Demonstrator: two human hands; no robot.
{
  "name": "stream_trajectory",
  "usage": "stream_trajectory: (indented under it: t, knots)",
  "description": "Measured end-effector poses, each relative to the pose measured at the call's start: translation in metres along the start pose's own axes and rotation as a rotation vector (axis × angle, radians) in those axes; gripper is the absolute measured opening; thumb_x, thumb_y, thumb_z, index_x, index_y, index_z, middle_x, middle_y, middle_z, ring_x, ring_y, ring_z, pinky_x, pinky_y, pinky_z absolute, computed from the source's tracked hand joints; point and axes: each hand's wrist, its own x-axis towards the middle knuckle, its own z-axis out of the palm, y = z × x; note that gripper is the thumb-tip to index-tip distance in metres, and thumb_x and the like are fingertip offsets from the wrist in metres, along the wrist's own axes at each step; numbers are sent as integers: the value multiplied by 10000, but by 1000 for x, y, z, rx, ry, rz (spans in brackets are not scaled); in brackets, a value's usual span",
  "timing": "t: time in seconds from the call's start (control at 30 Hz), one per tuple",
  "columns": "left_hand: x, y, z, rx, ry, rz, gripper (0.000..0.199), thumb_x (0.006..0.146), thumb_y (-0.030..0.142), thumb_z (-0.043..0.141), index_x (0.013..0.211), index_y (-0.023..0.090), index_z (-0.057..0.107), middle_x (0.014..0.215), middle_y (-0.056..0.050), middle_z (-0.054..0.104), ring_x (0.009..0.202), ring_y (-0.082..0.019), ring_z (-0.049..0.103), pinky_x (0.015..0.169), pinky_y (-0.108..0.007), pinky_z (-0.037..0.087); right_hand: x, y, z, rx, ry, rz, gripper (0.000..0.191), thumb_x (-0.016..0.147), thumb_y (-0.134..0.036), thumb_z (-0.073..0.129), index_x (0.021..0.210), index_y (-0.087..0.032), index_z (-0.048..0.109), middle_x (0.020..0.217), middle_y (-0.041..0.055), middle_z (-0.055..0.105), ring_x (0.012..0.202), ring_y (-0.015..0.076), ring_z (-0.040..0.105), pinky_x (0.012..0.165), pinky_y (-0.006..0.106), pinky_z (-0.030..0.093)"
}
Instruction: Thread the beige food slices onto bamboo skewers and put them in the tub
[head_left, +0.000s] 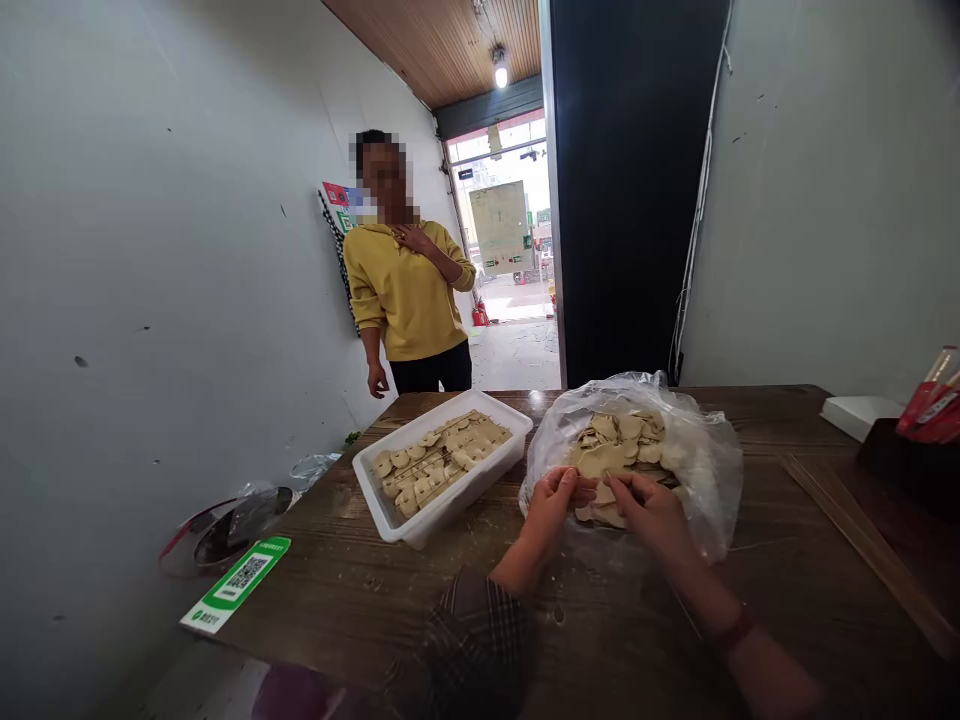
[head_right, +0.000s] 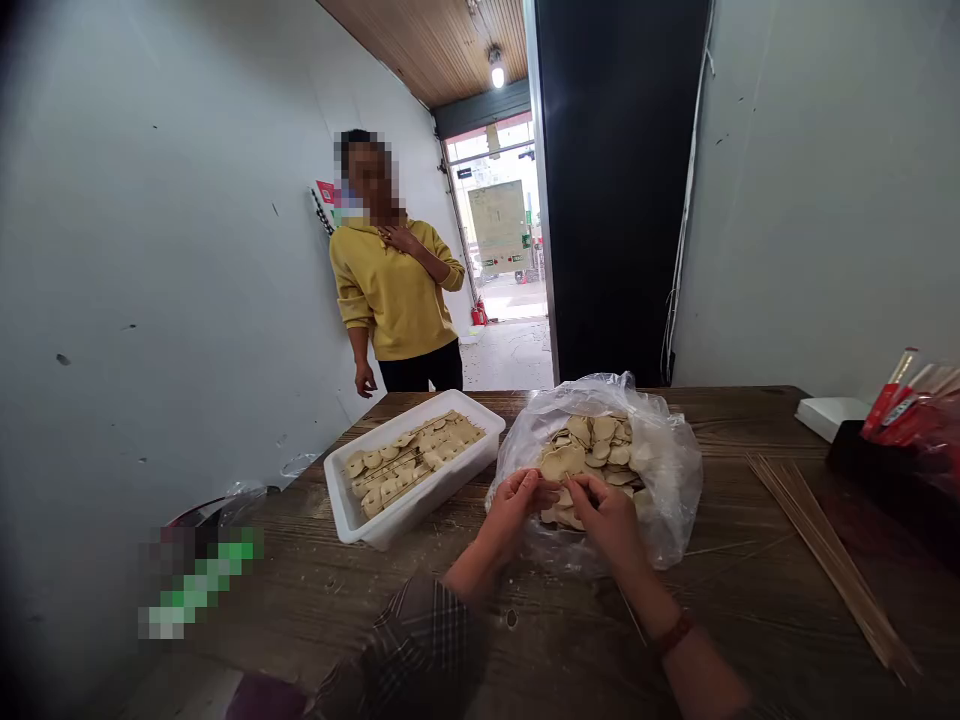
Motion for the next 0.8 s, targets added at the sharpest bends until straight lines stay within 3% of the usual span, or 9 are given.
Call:
stream_trajectory:
  t: [0.07,0.2,0.3,0.6,0.7,0.8]
  knots:
    - [3,-4,0,242,17,120,460,827,573,599,966,138,656,934,-119,735,818,-208,690,769,-326,522,3,-2,-5,12,44,7,407,838,-544,573,841,-163,718,549,-3,578,520,157,528,508,258,385]
    - [5,-8,7,812,-24,385,244,857,318,596,1018,161,693,1030,-103,722,979,-238,646,904,-384,491,7,-7,-13,-19,128,-43,432,825,-568,577,760,-162,710,548,8,586,549,165,541,553,268,403]
    - [6,-12,13,1035,-115,467,287,823,226,632,1101,178,686,1107,-99,704,1096,-259,602,990,-415,454,11,-7,-14,-21,145,-69,429,827,-556,568,752,-158,709,548,15,599,558,168,546,581,273,420]
    - [13,-20,13,1018,-153,530,143,844,191,607,929,186,721,1038,-69,694,1000,-198,630,930,-338,488,16,-2,-13,19,141,-92,394,847,-515,566,781,-155,712,580,13,593,575,157,532,561,254,405]
    - [11,-19,12,1062,-159,519,174,822,226,654,972,172,723,1101,-91,690,1051,-229,623,960,-375,481,16,-5,-14,27,146,-88,382,854,-499,560,763,-155,700,562,3,572,555,150,519,559,254,395]
    - [6,-18,10,1099,-180,510,325,759,287,740,1060,168,710,1198,-114,666,1131,-268,600,1001,-416,465,15,-7,-14,18,127,-90,375,860,-488,549,742,-160,688,551,-1,569,541,146,513,556,254,387]
